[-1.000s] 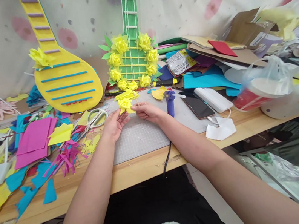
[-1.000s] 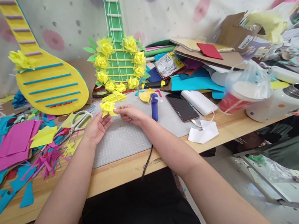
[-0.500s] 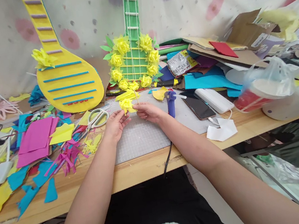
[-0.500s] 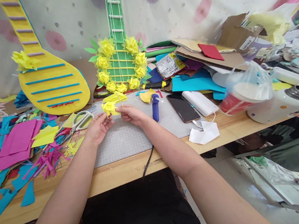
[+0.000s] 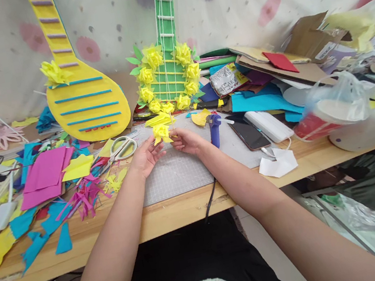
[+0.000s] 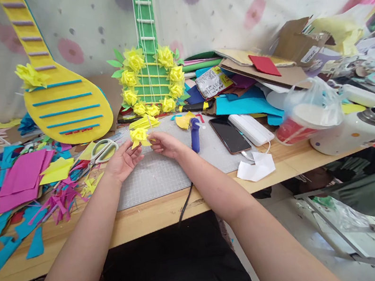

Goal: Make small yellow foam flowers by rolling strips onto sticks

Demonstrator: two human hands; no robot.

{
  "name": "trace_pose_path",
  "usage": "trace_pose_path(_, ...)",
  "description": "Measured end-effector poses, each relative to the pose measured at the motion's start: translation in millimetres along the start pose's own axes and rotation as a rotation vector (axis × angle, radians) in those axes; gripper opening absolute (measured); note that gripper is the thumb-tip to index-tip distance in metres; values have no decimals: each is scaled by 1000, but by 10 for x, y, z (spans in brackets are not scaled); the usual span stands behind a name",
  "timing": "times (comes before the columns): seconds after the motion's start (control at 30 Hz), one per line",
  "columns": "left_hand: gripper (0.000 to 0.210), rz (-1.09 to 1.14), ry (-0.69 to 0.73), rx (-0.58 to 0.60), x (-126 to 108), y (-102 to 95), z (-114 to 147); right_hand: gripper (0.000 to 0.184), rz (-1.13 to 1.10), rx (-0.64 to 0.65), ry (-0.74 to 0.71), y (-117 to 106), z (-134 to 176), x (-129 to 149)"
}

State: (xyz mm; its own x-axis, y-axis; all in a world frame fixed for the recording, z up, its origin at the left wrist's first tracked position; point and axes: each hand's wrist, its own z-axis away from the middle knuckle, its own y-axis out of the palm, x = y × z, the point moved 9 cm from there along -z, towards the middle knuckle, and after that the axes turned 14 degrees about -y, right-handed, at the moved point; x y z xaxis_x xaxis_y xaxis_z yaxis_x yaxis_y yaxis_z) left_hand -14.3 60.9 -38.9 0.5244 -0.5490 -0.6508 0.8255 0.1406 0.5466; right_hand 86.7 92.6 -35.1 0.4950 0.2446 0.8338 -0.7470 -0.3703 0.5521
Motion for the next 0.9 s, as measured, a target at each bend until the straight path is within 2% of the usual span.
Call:
trace_pose_path(0.17, 10, -44, 37, -27, 4, -19, -19, 27, -15, -34, -6, -11, 9, 11)
trace_pose_path(0.27, 7, -17, 63, -57, -5, -34, -19, 26, -9, 27, -63, 81, 27, 66)
trace_pose_path(0.4, 5, 44, 98, -101, -25, -48, -5, 40, 67, 97, -128, 210, 56, 82)
trace_pose_path(0.47, 4, 59, 109, -112, -25, -44, -1, 41, 126, 67, -160, 208, 47, 74)
trace_pose_path(0.67, 11, 47, 182, -140, -36, -27, -2, 36, 272, -139, -222, 43, 22, 77)
trace_pose_path(0.9, 10, -49, 180, -120, -4, 17, -26, 36, 322, -177, -213, -26, 0, 73)
